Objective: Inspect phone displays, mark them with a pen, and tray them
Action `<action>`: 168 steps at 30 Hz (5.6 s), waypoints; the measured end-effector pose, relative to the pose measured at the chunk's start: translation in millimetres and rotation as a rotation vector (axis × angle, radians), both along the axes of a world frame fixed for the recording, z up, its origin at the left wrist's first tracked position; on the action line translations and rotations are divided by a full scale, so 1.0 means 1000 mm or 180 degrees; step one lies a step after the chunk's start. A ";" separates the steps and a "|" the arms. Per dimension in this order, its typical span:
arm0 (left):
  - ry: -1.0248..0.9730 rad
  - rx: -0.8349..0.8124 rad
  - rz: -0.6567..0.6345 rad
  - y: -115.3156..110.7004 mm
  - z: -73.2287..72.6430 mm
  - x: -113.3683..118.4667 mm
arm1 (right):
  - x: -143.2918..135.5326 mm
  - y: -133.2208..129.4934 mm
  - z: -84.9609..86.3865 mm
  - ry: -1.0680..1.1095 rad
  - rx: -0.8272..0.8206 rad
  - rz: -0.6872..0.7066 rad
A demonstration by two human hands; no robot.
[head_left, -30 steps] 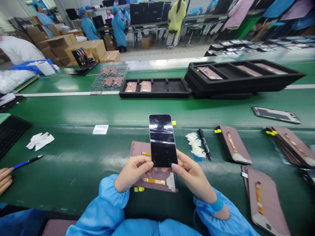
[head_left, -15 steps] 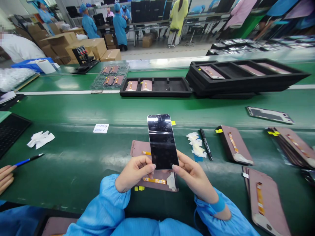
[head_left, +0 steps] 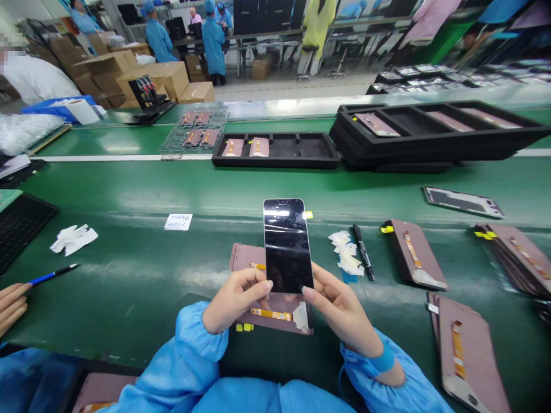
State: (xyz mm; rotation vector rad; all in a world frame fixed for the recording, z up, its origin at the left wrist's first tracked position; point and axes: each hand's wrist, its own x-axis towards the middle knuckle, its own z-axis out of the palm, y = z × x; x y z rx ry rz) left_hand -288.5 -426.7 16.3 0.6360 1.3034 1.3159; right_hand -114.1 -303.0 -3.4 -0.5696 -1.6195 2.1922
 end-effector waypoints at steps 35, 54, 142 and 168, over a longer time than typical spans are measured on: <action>-0.0186 0.0063 0.0561 0.001 -0.007 -0.007 | -0.003 -0.004 0.000 0.0020 -0.0047 0.0026; 0.0828 -0.0036 -0.0040 0.004 0.005 -0.002 | -0.006 -0.002 -0.005 0.0275 -0.0598 -0.0376; -0.0750 0.0204 0.0870 0.003 -0.002 -0.003 | -0.005 -0.007 0.005 -0.0144 -0.0288 0.1048; -0.0310 0.0214 0.0375 0.002 -0.003 0.004 | -0.011 -0.013 -0.009 -0.0574 -0.0974 0.0845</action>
